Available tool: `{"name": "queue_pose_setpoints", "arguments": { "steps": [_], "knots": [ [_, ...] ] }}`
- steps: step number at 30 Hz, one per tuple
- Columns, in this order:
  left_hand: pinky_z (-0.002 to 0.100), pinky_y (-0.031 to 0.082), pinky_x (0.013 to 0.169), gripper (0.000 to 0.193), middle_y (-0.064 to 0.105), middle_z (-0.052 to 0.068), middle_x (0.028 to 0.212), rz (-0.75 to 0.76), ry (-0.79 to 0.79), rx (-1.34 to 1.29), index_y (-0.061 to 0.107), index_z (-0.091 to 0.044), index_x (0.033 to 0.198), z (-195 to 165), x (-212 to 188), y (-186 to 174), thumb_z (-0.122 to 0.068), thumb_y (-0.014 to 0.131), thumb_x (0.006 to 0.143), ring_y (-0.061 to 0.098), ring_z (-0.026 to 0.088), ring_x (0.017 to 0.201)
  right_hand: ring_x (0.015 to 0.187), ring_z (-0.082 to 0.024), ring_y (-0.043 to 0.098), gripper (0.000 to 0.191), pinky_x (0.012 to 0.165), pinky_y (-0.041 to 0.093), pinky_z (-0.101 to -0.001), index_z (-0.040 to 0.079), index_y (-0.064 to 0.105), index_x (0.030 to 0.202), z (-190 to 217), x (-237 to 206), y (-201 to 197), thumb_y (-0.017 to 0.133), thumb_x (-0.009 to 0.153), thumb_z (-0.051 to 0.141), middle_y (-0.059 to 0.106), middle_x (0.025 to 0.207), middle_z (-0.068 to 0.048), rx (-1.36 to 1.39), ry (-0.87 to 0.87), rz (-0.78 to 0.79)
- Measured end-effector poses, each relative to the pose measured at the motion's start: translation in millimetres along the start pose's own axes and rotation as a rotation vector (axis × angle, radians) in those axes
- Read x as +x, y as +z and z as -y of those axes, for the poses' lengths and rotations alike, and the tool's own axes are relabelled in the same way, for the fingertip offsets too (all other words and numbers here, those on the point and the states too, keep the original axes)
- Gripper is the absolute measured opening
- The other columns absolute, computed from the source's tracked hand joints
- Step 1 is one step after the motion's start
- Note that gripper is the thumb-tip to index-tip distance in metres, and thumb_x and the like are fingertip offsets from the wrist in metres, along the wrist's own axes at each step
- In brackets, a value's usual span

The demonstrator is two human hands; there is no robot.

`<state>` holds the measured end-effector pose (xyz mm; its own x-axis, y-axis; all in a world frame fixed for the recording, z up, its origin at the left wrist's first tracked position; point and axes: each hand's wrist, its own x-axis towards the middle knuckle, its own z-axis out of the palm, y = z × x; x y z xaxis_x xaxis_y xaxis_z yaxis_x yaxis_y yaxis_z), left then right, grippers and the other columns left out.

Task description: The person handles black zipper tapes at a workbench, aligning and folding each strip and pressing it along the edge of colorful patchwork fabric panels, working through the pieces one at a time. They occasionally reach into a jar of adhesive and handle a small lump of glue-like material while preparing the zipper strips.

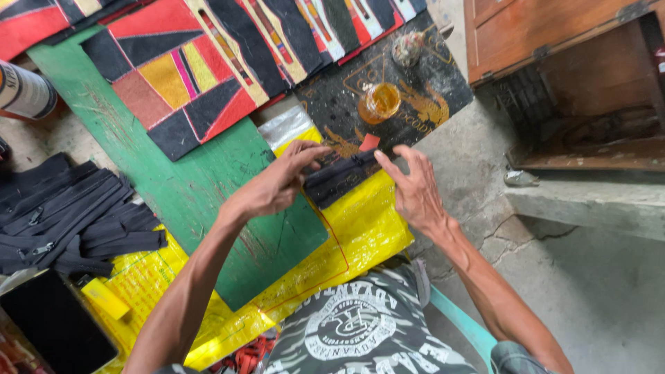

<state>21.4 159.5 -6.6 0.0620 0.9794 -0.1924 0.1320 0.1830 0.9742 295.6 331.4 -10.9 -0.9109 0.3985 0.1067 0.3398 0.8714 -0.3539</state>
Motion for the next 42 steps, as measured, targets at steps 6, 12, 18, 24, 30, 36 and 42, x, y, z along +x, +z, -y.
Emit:
{"name": "queue_pose_setpoints", "arguments": {
  "steps": [6, 12, 18, 24, 30, 36, 42],
  "knots": [
    [0.041, 0.042, 0.109, 0.07, 0.048, 0.016, 0.141, 0.092, 0.182, 0.232, 0.046, -0.005, 0.146, -19.2, -1.1, 2.9, 0.009, 0.066, 0.08, 0.049, 0.034, 0.131, 0.131, -0.039, 0.044, 0.071, 0.11, 0.037, -0.0504, 0.023, 0.057, 0.145, -6.2, 20.7, -12.1, 0.062, 0.079, -0.002, 0.048, 0.141, -0.018, -0.125, -0.065, 0.076],
    [0.039, 0.042, 0.109, 0.069, 0.048, 0.016, 0.142, -0.057, 0.005, 0.352, 0.049, -0.006, 0.142, -20.4, -9.0, 14.5, 0.007, 0.069, 0.077, 0.048, 0.035, 0.132, 0.13, -0.039, 0.04, 0.065, 0.107, 0.035, -0.0513, 0.021, 0.059, 0.144, -10.7, 17.5, -12.4, 0.066, 0.081, 0.005, 0.046, 0.141, -0.019, -0.124, -0.095, 0.063],
    [0.04, 0.041, 0.11, 0.066, 0.048, 0.017, 0.14, -0.071, 0.003, 0.427, 0.057, -0.008, 0.137, -16.8, -9.2, 16.1, 0.008, 0.07, 0.074, 0.047, 0.036, 0.133, 0.126, -0.035, 0.042, 0.066, 0.113, 0.036, -0.0477, 0.02, 0.062, 0.141, -20.9, 16.7, -5.9, 0.053, 0.082, -0.009, 0.05, 0.138, -0.017, 0.081, 0.078, -0.102],
    [0.038, 0.042, 0.109, 0.069, 0.048, 0.017, 0.141, -0.084, -0.048, 0.394, 0.055, -0.008, 0.139, -12.5, -8.5, 18.0, 0.009, 0.068, 0.073, 0.048, 0.035, 0.132, 0.12, -0.034, 0.043, 0.067, 0.105, 0.033, -0.049, 0.023, 0.061, 0.144, -7.0, 11.3, 2.7, 0.059, 0.084, -0.006, 0.053, 0.131, -0.014, -0.042, -0.079, -0.032],
    [0.039, 0.043, 0.108, 0.06, 0.047, 0.018, 0.14, -0.097, -0.016, 0.398, 0.056, -0.007, 0.138, -16.0, -20.3, 18.6, 0.006, 0.068, 0.08, 0.047, 0.036, 0.133, 0.114, -0.032, 0.046, 0.077, 0.098, 0.035, -0.0487, 0.022, 0.055, 0.15, -0.5, 9.2, 7.5, 0.061, 0.078, -0.005, 0.053, 0.121, -0.012, -0.142, -0.062, 0.054],
    [0.039, 0.048, 0.101, 0.057, 0.048, 0.015, 0.141, -0.077, -0.1, 0.333, 0.055, -0.008, 0.136, -23.1, -36.7, 10.7, 0.006, 0.063, 0.082, 0.053, 0.034, 0.126, 0.111, -0.032, 0.047, 0.077, 0.095, 0.036, -0.0483, 0.022, 0.055, 0.149, -4.0, -0.1, 2.3, 0.061, 0.077, -0.005, 0.053, 0.116, -0.011, -0.165, -0.073, 0.065],
    [0.04, 0.049, 0.101, 0.041, 0.06, 0.014, 0.124, -0.25, 0.128, 0.467, 0.065, -0.006, 0.127, -14.4, 16.7, 29.9, -0.001, 0.068, 0.086, 0.059, 0.034, 0.117, 0.109, -0.031, 0.047, 0.076, 0.093, 0.036, -0.0477, 0.022, 0.054, 0.149, 4.4, -3.4, 1.0, 0.06, 0.078, -0.006, 0.053, 0.116, -0.012, -0.12, -0.074, 0.048]
  ]
}}
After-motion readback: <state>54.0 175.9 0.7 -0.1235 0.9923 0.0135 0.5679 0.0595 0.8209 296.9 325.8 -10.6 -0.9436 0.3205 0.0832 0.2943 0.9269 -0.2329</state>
